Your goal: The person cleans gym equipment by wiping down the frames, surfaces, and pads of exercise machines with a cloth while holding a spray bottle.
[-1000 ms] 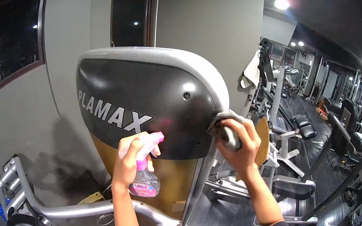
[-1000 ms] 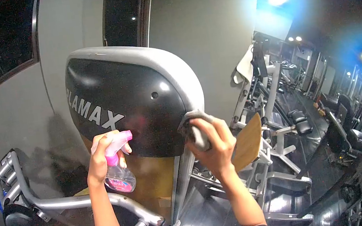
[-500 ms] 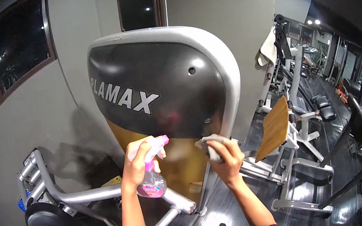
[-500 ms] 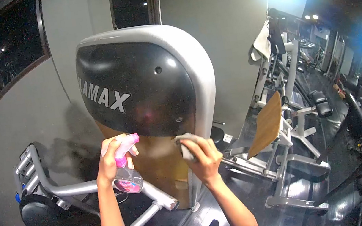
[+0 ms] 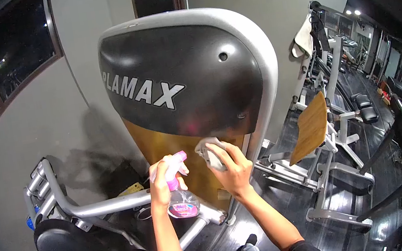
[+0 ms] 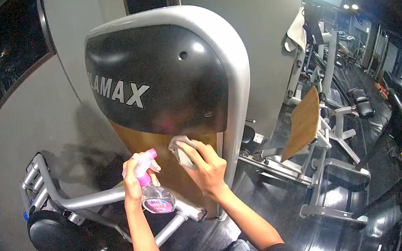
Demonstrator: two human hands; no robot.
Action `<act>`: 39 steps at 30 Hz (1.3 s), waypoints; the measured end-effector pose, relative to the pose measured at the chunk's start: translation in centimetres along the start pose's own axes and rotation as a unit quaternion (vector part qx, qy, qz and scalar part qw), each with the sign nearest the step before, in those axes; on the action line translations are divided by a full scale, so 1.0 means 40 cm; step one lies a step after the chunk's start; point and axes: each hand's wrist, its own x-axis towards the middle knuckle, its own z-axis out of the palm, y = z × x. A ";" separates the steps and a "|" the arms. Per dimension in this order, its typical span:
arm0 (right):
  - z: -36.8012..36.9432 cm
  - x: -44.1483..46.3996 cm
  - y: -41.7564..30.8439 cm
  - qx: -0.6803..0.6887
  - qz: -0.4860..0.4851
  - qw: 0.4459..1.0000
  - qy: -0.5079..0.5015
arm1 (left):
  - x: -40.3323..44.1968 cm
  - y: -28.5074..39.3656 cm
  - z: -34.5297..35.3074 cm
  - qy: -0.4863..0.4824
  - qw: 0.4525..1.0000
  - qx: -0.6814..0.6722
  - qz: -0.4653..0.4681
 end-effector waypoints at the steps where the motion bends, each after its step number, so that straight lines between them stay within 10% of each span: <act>1: 0.006 0.004 -0.009 -0.006 0.003 1.000 0.004 | 0.000 -0.007 -0.007 -0.002 1.000 -0.004 -0.010; 8: 0.029 -0.211 0.030 -0.052 0.009 0.964 -0.260 | -0.006 -0.014 -0.035 0.004 0.999 -0.029 -0.030; 17: -0.002 -0.018 0.022 0.003 0.001 1.000 0.017 | -0.014 -0.008 -0.020 -0.038 0.998 0.020 -0.051; 25: -0.024 -0.281 0.098 -0.074 0.040 0.979 -0.185 | -0.029 -0.013 0.009 -0.118 0.988 0.046 -0.094; 34: -0.051 -0.111 0.089 -0.037 0.024 0.999 0.032 | -0.039 -0.010 0.051 -0.084 0.984 0.072 -0.137; 39: -0.044 -0.354 0.131 -0.038 0.119 0.976 -0.176 | -0.048 -0.045 0.108 -0.079 0.986 0.056 -0.134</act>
